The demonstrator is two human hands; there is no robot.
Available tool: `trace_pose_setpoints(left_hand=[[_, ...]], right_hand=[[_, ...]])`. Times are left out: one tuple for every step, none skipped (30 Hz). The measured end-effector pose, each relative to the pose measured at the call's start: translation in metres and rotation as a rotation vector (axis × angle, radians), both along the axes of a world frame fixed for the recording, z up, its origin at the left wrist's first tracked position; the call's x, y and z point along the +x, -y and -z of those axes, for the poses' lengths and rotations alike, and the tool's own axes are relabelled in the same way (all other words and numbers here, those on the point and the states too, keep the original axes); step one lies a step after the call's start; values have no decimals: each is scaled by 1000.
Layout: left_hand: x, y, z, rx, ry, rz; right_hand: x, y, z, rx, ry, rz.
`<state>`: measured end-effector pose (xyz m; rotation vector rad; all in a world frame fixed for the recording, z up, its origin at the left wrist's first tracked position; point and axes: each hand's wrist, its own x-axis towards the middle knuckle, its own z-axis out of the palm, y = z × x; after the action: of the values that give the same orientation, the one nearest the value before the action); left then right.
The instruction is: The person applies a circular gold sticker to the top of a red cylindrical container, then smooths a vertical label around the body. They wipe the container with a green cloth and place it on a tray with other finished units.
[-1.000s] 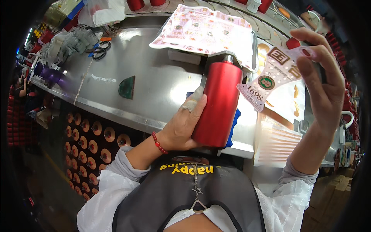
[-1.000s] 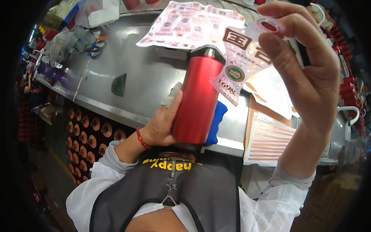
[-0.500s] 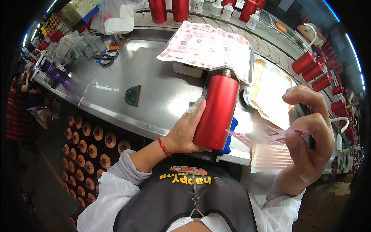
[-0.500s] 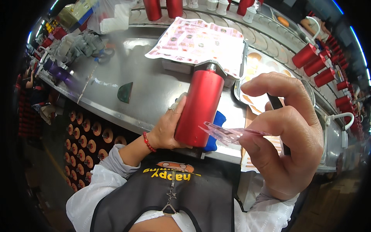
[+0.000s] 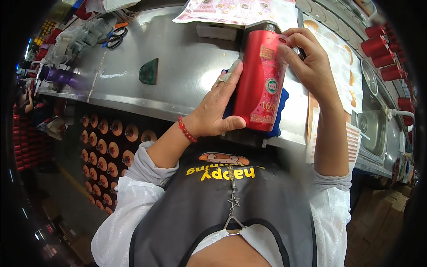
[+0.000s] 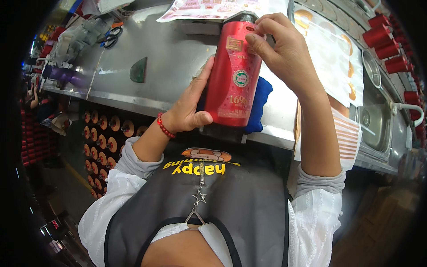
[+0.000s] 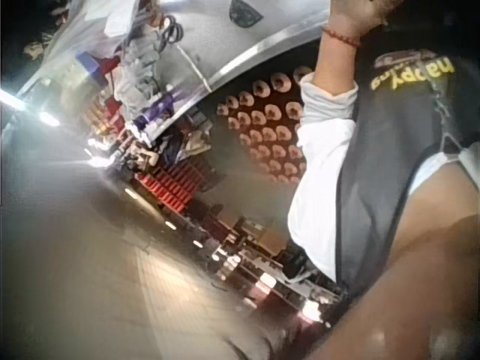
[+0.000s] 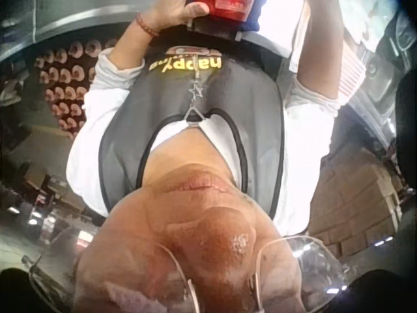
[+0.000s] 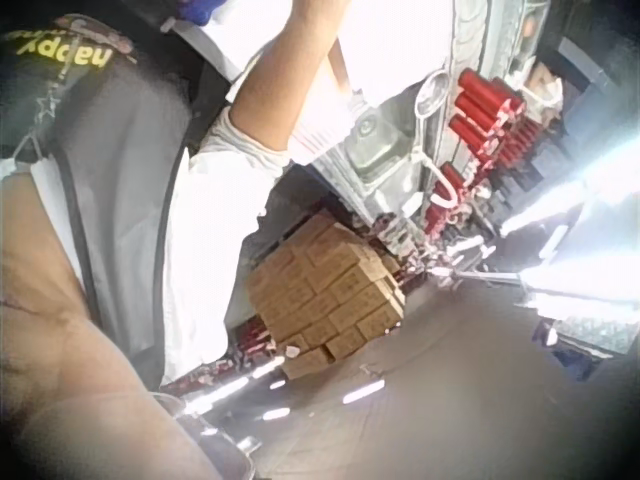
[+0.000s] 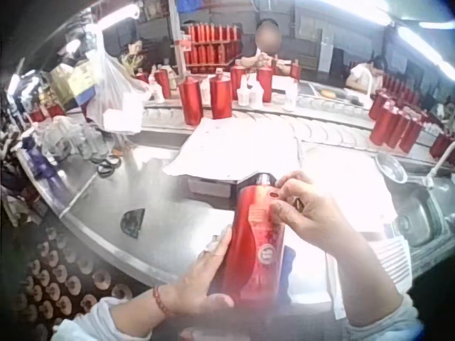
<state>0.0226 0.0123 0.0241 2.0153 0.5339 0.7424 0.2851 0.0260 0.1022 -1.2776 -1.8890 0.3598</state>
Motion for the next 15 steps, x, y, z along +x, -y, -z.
trace_pose_setpoints(left_hand=[[0, -1, 1, 19, 3, -2], [0, -1, 1, 3, 10, 5], [0, -2, 0, -13, 18, 11], [0, -1, -1, -28, 26, 19], [-1, -1, -2, -102, 53, 30], [-1, -1, -3, -176, 80, 41], [-1, -1, -5, -250, 107, 53], [3, 1, -9, -249, 168, -1], [12, 5, -14, -247, 228, -54], [17, 7, -19, -245, 288, -107], [18, 4, -22, -48, 184, -102], [20, -1, -25, 149, 79, -96], [20, -4, -27, 345, -26, -90], [19, -6, -28, 307, -14, -73], [17, -7, -30, 270, -1, -56]], right_hand=[[-3, 1, 5, 18, -30, 18], [-3, 0, 7, 24, -24, 25], [-3, -2, 9, 32, -17, 31], [-3, -2, 11, 39, -11, 38], [-4, -4, 13, 58, -14, 45], [-5, -4, 13, 52, -21, 49], [-6, -3, 14, 45, -28, 53], [-7, -4, 14, 40, -32, 58], [-7, -4, 15, 58, -28, 54], [-7, -4, 16, 76, -24, 50], [-6, -5, 15, 95, -16, 50], [-5, -5, 14, 92, -14, 52], [-5, -5, 14, 89, -11, 55], [-5, -6, 13, 91, -11, 57], [-7, -5, 13, 110, -14, 56]])
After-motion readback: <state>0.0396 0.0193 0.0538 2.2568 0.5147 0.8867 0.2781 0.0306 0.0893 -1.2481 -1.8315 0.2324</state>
